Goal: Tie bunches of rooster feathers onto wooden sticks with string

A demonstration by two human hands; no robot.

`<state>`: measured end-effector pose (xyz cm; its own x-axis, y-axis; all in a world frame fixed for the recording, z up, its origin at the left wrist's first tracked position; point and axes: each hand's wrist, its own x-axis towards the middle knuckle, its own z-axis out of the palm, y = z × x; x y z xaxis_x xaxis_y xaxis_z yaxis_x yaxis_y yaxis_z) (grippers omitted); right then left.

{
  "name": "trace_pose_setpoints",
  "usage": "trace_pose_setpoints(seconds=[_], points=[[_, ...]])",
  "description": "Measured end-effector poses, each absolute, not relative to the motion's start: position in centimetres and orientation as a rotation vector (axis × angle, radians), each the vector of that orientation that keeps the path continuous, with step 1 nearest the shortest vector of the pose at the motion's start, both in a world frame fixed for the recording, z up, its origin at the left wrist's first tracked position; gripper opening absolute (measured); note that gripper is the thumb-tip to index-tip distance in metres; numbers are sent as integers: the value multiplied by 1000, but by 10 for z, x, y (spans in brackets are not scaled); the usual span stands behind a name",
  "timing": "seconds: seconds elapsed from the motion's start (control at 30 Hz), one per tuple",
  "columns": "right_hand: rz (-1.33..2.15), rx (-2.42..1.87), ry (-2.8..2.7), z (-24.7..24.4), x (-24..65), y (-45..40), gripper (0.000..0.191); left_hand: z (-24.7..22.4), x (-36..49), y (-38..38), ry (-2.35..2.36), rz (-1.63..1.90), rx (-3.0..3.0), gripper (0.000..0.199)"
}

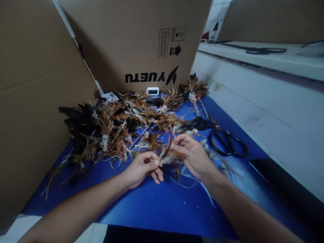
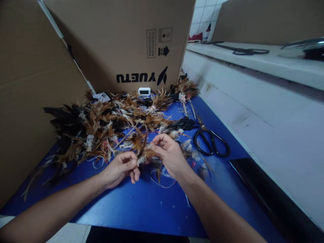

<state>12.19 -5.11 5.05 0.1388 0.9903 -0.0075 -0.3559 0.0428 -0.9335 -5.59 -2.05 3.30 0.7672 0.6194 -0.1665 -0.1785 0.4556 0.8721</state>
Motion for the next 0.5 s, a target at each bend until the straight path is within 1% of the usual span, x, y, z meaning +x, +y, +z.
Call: trace_pose_setpoints(seconds=[0.17, 0.27, 0.4, 0.43, 0.5], points=[[1082, -1124, -1007, 43, 130, -50, 20, 33, -56, -16, 543, 618, 994, 18], [846, -1247, -1234, 43, 134, -51, 16, 33, -56, -15, 558, 641, 987, 17], [448, -1212, -1615, 48, 134, -54, 27, 34, -57, -16, 567, 641, 988, 17], [369, -1181, -1700, 48, 133, -54, 26, 34, -57, -16, 571, 639, 988, 17], [264, -1146, -1844, 48, 131, -55, 19, 35, -57, -16, 575, 635, 990, 18]])
